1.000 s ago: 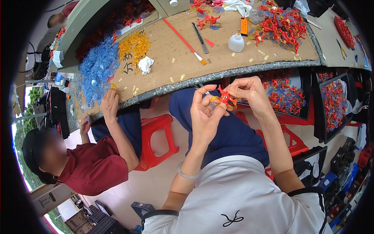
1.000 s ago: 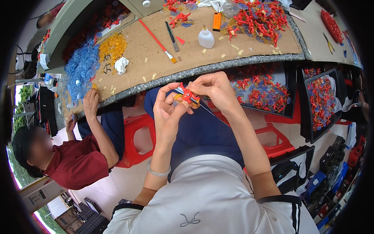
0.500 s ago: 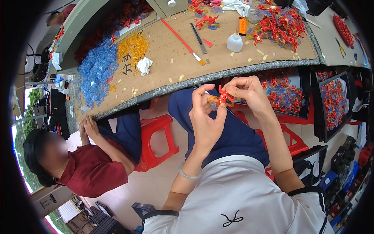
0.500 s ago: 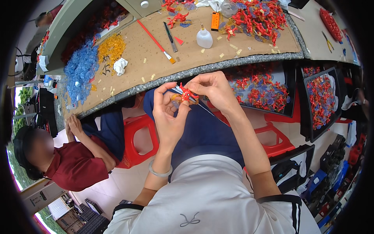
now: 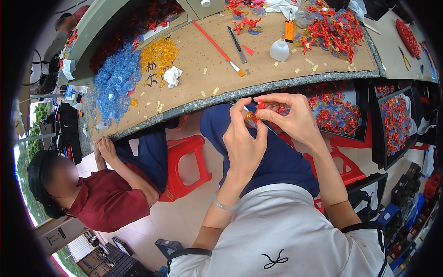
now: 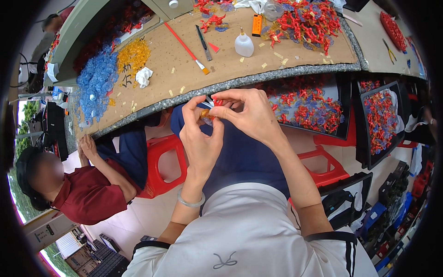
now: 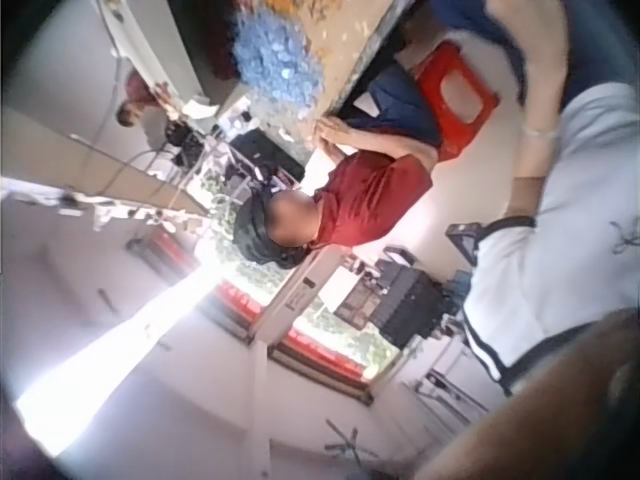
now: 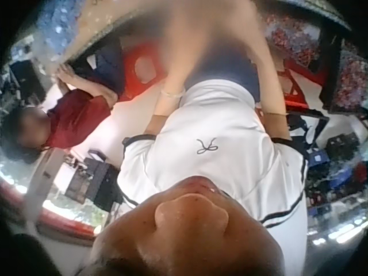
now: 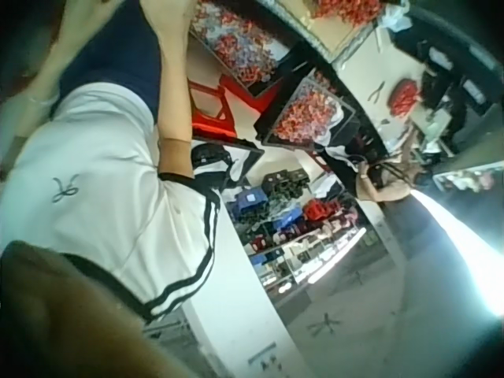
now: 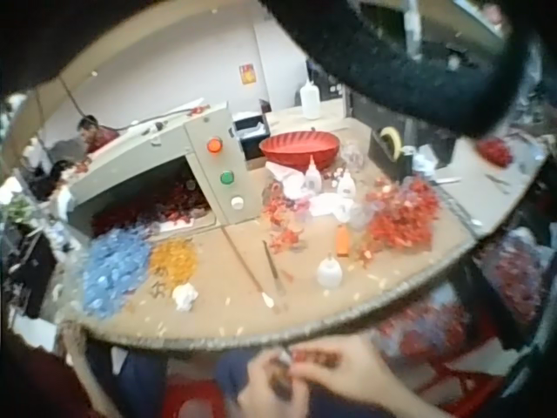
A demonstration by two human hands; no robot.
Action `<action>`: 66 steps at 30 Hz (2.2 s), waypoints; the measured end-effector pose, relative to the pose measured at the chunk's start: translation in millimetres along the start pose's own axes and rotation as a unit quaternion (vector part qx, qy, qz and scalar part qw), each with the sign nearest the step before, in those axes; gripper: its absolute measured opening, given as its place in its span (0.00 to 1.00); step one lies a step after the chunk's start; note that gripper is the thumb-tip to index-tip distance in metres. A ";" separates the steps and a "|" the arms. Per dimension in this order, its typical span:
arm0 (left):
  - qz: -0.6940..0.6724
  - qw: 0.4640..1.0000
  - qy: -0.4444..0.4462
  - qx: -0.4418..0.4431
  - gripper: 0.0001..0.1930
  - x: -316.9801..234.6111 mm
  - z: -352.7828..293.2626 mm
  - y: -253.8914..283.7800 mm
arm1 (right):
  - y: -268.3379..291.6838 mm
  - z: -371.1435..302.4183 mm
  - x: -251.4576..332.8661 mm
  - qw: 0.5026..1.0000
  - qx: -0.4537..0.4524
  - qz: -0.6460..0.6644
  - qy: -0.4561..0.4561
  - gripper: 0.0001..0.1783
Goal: Assemble small plastic components and paint details onto a toy figure.
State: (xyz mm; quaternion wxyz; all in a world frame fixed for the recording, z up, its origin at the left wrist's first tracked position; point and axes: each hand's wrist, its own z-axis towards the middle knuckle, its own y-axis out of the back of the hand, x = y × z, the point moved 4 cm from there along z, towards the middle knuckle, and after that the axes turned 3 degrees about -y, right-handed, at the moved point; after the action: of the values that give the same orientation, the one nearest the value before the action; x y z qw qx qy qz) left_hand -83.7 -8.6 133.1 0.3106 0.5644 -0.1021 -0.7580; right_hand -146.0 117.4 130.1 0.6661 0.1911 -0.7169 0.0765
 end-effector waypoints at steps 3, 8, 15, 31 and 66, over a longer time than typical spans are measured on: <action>0.020 1.000 -0.023 -0.006 0.23 -3.3 -1.0 0.1 | -0.7 0.7 -5.6 1.000 -0.024 -0.004 0.004 0.15; 0.035 0.998 -0.043 -0.021 0.23 -4.1 -1.6 0.8 | -1.5 -1.4 -3.2 0.999 -0.030 -0.010 0.026 0.13; 0.042 0.998 -0.051 -0.018 0.22 -4.8 -1.4 1.7 | -2.8 -2.4 -1.7 0.999 -0.030 0.007 0.017 0.13; -0.402 0.887 0.222 0.046 0.21 13.5 -2.6 -4.5 | 7.0 2.8 -6.9 0.991 0.041 0.126 -0.036 0.09; -0.501 0.824 0.257 0.059 0.21 15.9 -2.9 7.8 | -7.3 8.4 -1.6 0.981 0.027 0.182 -0.065 0.10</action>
State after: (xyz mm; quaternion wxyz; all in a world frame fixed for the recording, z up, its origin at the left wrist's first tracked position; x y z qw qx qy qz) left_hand -81.0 -23.5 123.5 -0.1313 0.7296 0.2337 -0.6291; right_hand -150.9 108.0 126.7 0.5878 0.0797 -0.7789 0.2034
